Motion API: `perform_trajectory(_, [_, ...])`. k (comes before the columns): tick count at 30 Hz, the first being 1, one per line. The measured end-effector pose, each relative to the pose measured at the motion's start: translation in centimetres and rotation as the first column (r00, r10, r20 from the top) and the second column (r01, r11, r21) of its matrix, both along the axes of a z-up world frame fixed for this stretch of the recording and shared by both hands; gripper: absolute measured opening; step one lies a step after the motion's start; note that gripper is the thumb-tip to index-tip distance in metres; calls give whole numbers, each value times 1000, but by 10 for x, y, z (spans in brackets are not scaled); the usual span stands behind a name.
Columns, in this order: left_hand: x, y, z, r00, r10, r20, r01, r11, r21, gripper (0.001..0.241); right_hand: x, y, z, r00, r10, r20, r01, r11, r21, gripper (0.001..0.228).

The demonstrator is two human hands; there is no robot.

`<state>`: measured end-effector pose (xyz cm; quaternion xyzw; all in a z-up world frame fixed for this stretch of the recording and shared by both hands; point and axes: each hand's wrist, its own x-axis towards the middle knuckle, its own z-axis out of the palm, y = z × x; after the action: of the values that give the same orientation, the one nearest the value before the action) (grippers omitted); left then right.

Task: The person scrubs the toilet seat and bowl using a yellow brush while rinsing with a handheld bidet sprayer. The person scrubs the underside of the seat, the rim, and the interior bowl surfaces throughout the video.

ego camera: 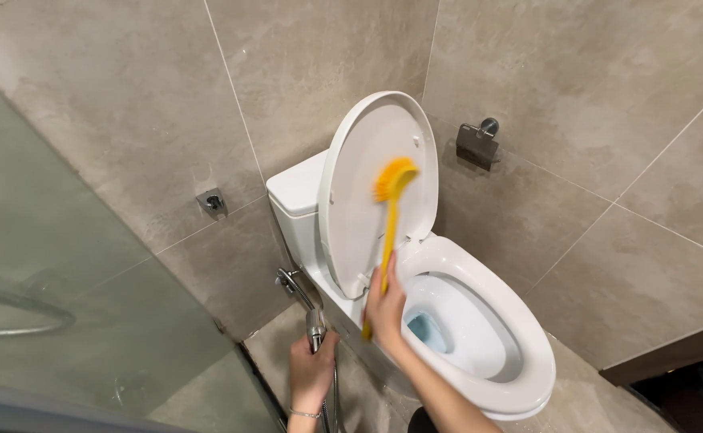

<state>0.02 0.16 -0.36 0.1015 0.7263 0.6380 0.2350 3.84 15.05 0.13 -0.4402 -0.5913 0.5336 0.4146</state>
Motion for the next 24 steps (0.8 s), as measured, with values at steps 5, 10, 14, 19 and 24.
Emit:
perform_trajectory(5, [2,6,1,1000,-18,6,18,1000,0,44,1,25,14,990,141,14,-135,909,394,59])
perform_trajectory(10, [1,4,3,1000,-23,18,23,1000,12,45,9,32,34,999,-26,33,23,997,70,62])
perform_trajectory(14, [0,8,8,999,11,38,-11,1000,-7,43,16,52,-4,991,37,132,-92,897,433,60])
perform_trajectory(19, [6,-1,14,998,-23,57,26,999,-44,46,26,151,-25,851,-359,383,-65,651,756,61])
perform_trajectory(24, [6,-9,22,992,5,124,-10,999,38,49,72,185,-98,687,-439,580,-180,670,720,63])
